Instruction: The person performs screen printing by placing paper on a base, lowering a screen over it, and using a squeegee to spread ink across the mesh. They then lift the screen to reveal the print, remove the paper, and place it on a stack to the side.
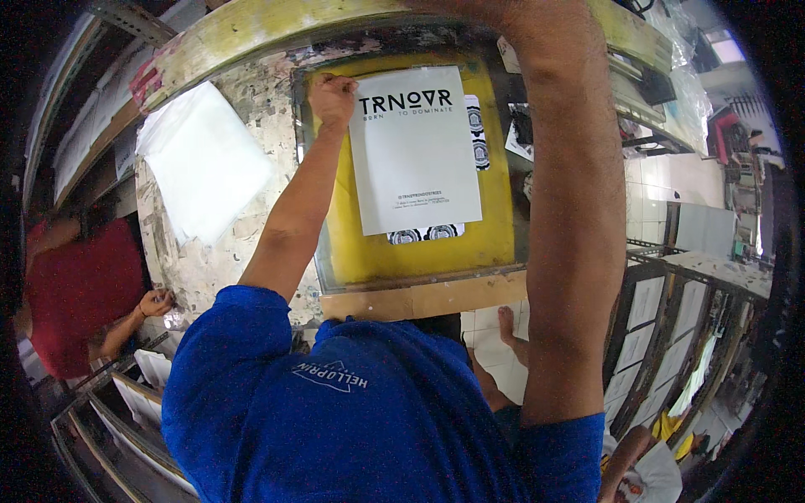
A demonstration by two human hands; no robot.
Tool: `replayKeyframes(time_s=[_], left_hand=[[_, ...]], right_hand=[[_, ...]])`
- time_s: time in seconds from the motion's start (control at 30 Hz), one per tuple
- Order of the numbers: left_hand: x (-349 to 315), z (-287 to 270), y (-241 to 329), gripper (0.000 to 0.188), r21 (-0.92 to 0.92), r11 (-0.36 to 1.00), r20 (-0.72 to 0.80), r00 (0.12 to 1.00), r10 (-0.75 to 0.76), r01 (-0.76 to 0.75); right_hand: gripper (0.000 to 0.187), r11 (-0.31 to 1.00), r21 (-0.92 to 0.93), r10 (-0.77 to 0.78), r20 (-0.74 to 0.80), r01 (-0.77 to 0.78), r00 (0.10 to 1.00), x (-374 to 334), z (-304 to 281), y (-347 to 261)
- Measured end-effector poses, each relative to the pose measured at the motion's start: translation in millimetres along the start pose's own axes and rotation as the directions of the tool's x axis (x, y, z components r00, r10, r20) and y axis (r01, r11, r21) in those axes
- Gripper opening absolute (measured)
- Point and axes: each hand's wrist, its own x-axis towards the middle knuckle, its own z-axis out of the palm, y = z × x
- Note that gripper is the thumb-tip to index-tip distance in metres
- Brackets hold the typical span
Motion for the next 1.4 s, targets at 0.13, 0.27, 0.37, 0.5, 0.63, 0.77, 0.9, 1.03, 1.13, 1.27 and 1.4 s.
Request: replayKeyframes(time_s=[0.13, 0.27, 0.37, 0.5, 0.63, 0.77, 0.9, 1.03, 1.13, 1.27, 1.4], left_hand=[[-1.0, -10.4, 7.9, 0.007, -0.164, 0.980, 0.005, 0.993, -0.115, 0.115], [-14.9, -72.5, 40.3, 0.009, -0.260, 0.956, -0.081, 0.983, -0.164, 0.138], [-30.4, -119.0, 3.1, 0.009, -0.330, 0.925, -0.206, 0.943, -0.263, 0.186], [-63.6, -190.1, -35.7, 0.010, -0.549, 0.814, -0.264, 0.885, -0.383, 0.189], [-149.1, -261.2, -118.6, 0.011, -0.543, 0.801, -0.427, 0.738, -0.523, 0.253], [-219.6, -312.7, -178.3, 0.011, -0.527, 0.791, -0.560, 0.573, -0.598, 0.312], [-257.2, -355.8, -214.7, 0.011, -0.475, 0.737, -0.651, 0.371, -0.662, 0.480], [-250.5, -359.8, -233.9, 0.028, 0.326, 0.628, -0.907, 0.420, -0.003, 0.707], [-179.2, -313.2, -174.6, 0.038, 0.306, 0.892, -0.743, 0.669, 0.005, 0.334], [-115.3, -217.8, -105.8, 0.042, 0.311, 0.937, -0.331, 0.942, -0.049, 0.158], [-104.9, -177.3, -102.2, 0.025, 0.398, 0.906, -0.179, 0.981, -0.074, 0.141]], right_hand=[[0.038, 0.995, 0.104, -0.019, 0.120, 0.007, 0.993, 6.1, -21.0, -26.4], [0.036, 0.997, -0.064, -0.044, 0.005, 0.044, 0.999, 8.3, -7.9, 10.1], [0.037, 0.996, -0.080, -0.042, 0.009, 0.043, 0.999, 15.5, -4.0, 4.9], [0.037, 0.990, -0.139, 0.042, 0.005, -0.041, 0.999, 16.4, -17.5, -0.1], [0.035, 0.994, 0.027, 0.096, 0.300, -0.109, 0.949, 29.6, -27.1, -3.6], [0.033, 0.999, -0.046, -0.014, 0.121, 0.020, 0.993, 34.9, -6.9, 15.2], [0.033, 0.918, -0.331, -0.280, -0.151, 0.218, 0.948, 2.2, 1.8, -23.6], [0.035, 0.973, -0.179, -0.157, -0.033, 0.149, 0.987, 7.3, -0.9, 1.8], [0.039, 0.976, -0.156, -0.140, 0.082, 0.151, 0.987, 13.8, -9.2, 61.7], [0.037, 0.986, -0.143, -0.056, 0.168, 0.080, 0.984, 15.8, -11.0, 71.6], [0.039, 0.992, 0.090, -0.105, 0.202, 0.088, 0.974, 13.7, -6.6, 55.3]])
